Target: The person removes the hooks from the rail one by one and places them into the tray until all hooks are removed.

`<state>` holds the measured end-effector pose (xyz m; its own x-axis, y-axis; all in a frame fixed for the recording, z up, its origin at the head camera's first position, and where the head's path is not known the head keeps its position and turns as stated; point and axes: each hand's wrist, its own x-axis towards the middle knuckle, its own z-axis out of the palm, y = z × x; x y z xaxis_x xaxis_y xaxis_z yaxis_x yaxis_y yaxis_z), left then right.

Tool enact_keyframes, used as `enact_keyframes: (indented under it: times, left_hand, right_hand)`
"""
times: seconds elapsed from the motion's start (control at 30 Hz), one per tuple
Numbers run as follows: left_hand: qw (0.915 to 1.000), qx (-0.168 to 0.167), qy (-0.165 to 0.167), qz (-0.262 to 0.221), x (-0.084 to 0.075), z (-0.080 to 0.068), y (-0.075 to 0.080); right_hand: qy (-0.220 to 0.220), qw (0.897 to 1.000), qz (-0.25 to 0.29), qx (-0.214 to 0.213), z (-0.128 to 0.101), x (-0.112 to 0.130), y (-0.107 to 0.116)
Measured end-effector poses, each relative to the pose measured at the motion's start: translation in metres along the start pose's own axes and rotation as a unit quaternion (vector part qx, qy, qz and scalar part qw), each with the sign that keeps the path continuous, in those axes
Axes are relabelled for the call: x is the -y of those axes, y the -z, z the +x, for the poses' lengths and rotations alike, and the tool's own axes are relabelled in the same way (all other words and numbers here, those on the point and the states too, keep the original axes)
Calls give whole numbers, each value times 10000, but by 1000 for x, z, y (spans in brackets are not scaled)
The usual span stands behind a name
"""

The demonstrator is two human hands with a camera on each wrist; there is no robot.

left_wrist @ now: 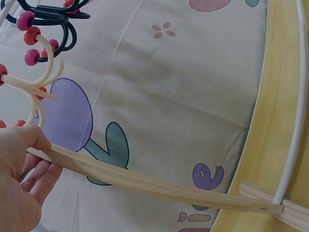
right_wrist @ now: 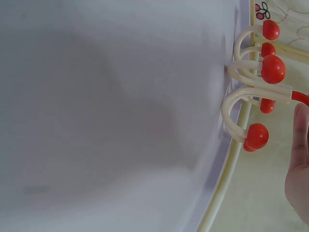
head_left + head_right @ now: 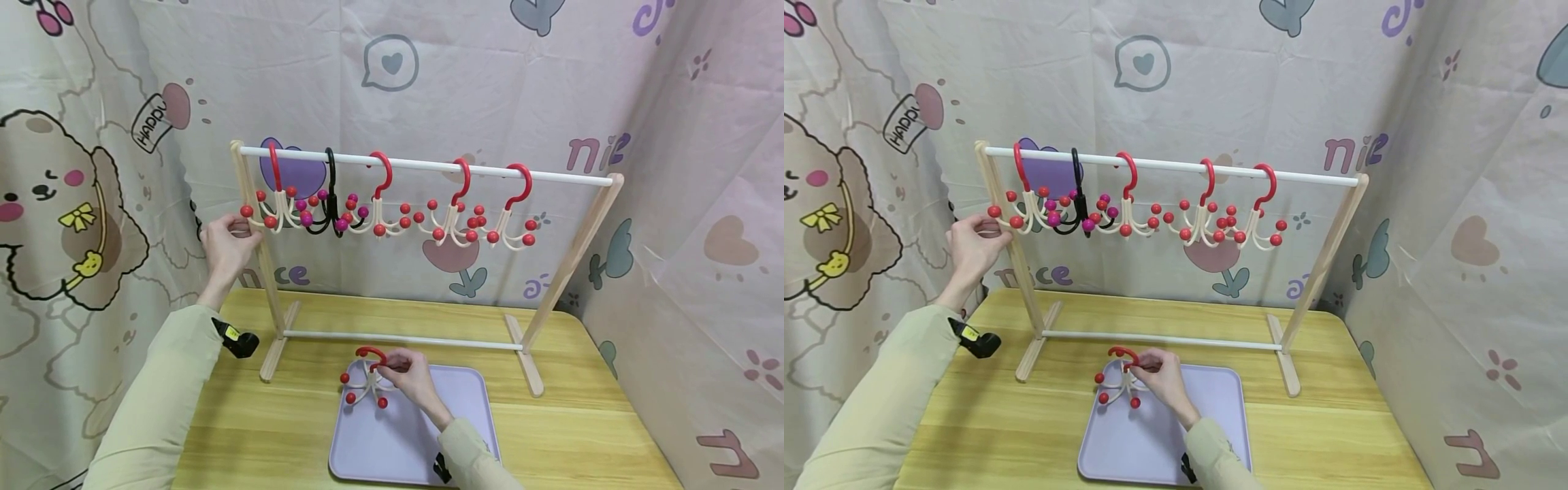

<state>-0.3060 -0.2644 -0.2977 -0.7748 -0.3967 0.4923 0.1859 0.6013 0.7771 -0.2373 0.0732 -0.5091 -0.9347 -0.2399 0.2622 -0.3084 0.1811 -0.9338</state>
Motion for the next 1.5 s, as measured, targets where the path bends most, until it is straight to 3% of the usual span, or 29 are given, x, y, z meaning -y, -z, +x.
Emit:
enact_keyframes:
  times: [0.23,0.47,0.63,0.73,1.5]
  left_hand:
    - [10000,38,82,24,-1,-1,1]
    - [9999,-7,81,65,-1,0,1]
    - [9999,-20,104,110,-1,-1,1]
    - [9999,0,123,102,-1,-1,1]
    - [9996,89,260,34,1,1,0]
  right_hand:
    - [-43,9999,54,109,-1,0,1]
    - [-185,9992,-119,341,-6,28,6]
    - [38,9994,-247,239,-2,4,4]
    - [230,9991,-302,177,-1,4,6]
    - [913,9949,237,-349,13,46,40]
